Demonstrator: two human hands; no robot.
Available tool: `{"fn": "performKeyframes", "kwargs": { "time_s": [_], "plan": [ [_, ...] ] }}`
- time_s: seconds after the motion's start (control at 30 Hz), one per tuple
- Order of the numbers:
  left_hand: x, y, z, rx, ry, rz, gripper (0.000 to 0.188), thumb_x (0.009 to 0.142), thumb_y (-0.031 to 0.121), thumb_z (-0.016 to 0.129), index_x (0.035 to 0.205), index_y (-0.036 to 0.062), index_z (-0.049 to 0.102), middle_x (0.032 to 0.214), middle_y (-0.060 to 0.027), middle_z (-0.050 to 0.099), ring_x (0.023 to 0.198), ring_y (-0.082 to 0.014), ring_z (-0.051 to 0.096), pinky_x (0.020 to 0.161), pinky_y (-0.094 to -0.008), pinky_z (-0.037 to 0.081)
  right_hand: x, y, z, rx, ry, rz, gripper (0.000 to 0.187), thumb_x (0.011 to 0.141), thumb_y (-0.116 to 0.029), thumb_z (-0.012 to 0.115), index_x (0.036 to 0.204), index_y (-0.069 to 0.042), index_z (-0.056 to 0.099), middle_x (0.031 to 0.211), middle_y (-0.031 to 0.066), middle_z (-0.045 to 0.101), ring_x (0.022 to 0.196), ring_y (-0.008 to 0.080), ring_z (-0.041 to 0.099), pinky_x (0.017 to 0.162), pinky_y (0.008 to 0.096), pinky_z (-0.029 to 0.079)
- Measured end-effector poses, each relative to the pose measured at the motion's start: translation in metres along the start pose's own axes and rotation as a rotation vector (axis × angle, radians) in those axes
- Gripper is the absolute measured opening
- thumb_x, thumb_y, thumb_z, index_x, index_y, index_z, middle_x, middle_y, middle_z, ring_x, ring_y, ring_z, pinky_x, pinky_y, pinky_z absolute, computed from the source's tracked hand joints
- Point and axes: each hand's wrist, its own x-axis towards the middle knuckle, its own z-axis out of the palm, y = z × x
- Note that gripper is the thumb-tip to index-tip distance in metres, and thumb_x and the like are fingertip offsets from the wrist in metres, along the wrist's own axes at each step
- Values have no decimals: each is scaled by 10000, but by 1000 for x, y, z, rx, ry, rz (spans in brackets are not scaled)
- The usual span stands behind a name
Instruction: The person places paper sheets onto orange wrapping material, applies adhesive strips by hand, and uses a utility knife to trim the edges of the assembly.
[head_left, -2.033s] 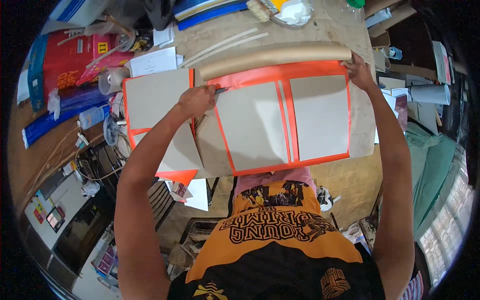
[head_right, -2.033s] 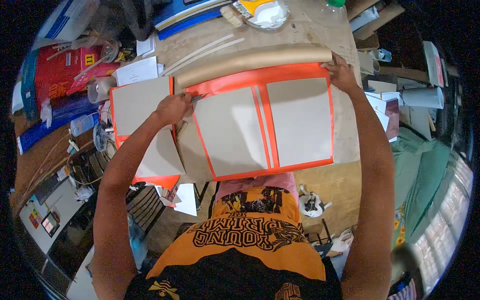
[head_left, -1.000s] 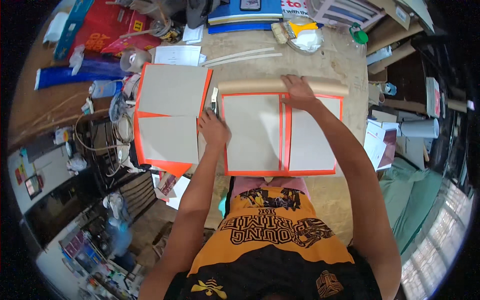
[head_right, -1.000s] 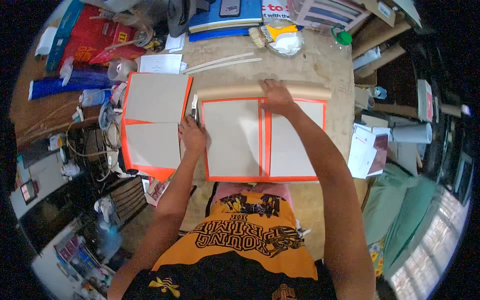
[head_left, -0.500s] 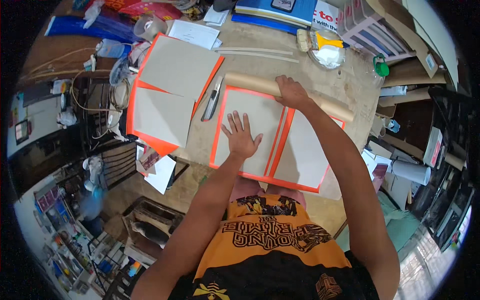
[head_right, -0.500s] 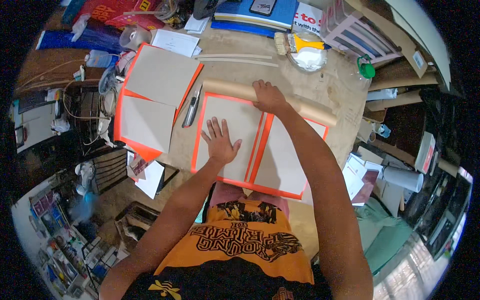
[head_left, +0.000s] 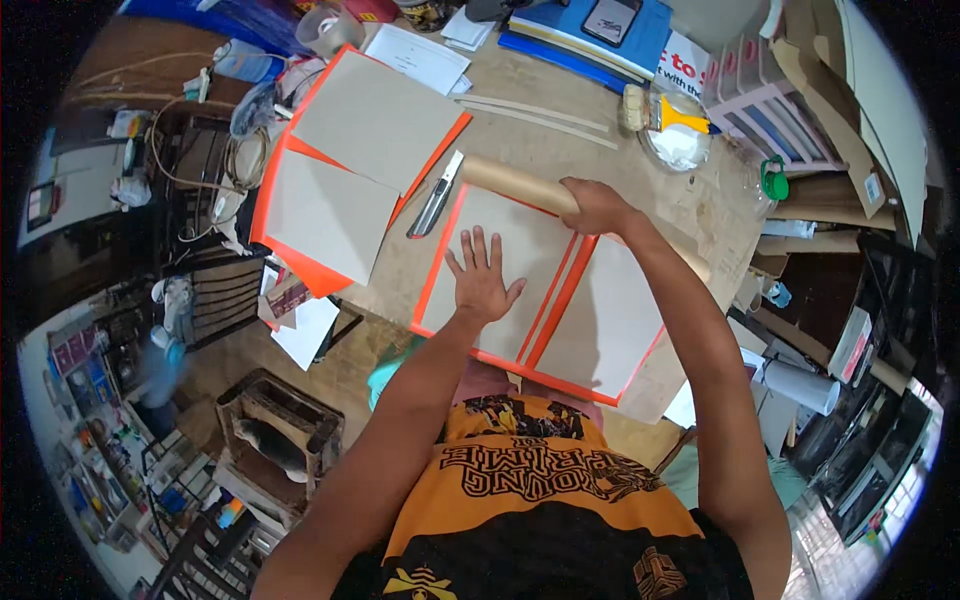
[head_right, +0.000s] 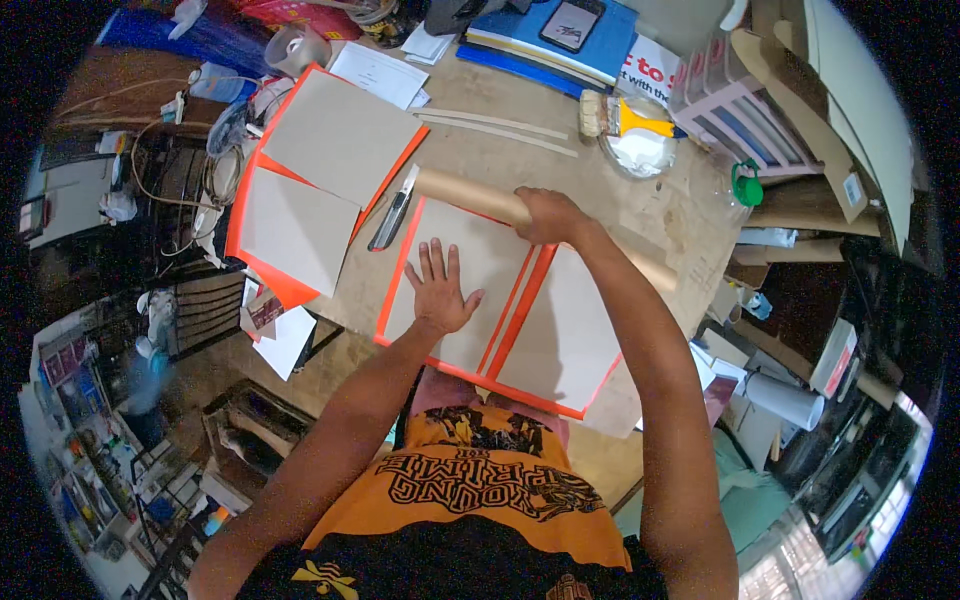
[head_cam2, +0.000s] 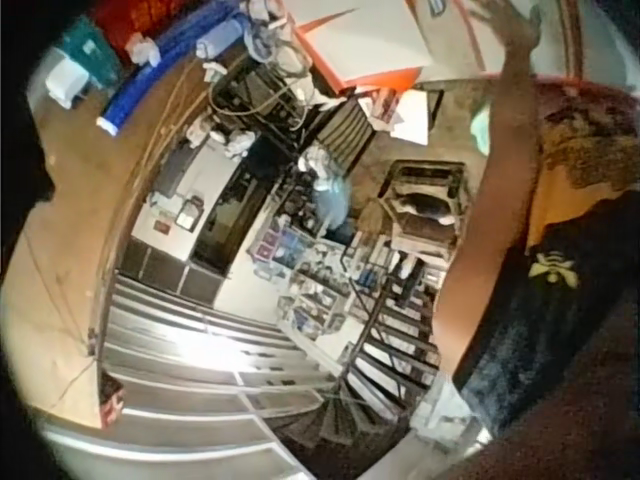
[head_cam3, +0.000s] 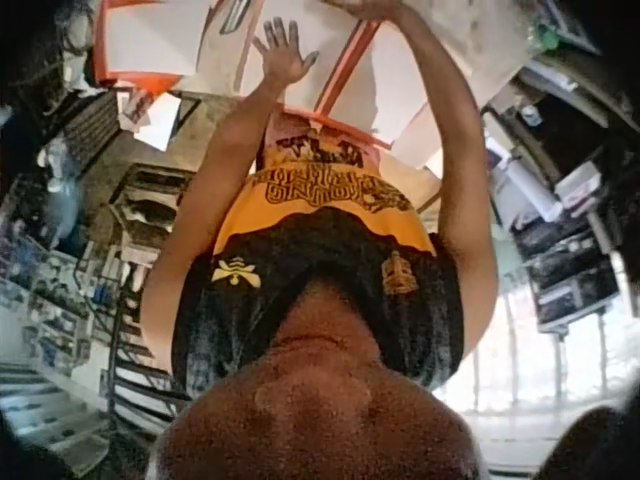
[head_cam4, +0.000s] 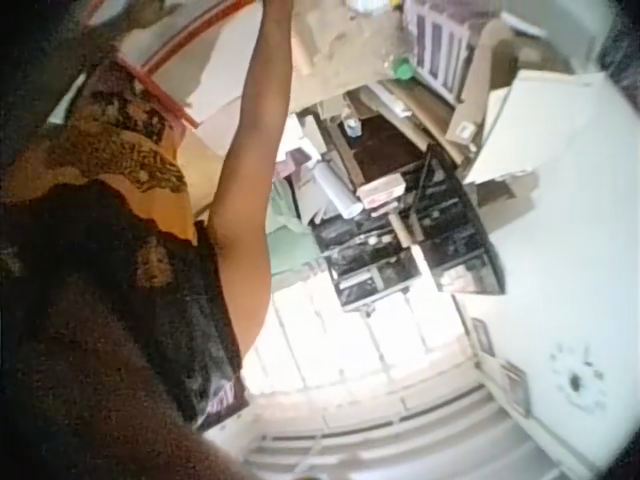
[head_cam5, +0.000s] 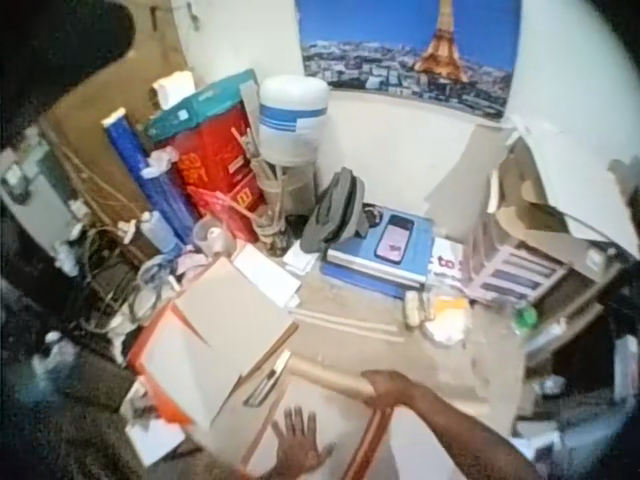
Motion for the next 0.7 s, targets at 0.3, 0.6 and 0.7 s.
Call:
{"fn": "performKeyframes", "kwargs": {
  "time_s": [0.3, 0.6, 0.7],
  "plan": [
    [-3, 0, -1, 4, -43, -13, 929, 829, 616, 460, 1453, 5, 143, 1505, -276, 36, 1390, -454, -12, 1024, -694, 43, -3, 15, -24, -139, 189, 130, 466, 715, -244, 686, 1055, -15, 464, 1014, 222, 592, 971, 379, 585, 849, 449, 474],
    [-1, 1, 1, -11, 64, 14, 941, 800, 572, 534, 1444, -7, 166, 1493, -291, 79, 1382, -471, 41, 1008, -703, 75, -28, 18, 2, -242, 264, 114, 651, 727, -246, 715, 1250, -24, 397, 1088, 184, 532, 1007, 370, 550, 841, 473, 467],
    [-2, 0, 6, -1, 93, 28, 942, 798, 572, 534, 1444, -7, 165, 1494, -293, 74, 1383, -469, 39, 1007, -704, 79, -51, 10, 16, -327, 655, -34, 640, 732, -213, 704, 1263, -14, 408, 1085, 185, 525, 1015, 368, 526, 864, 484, 436]
  ]
}}
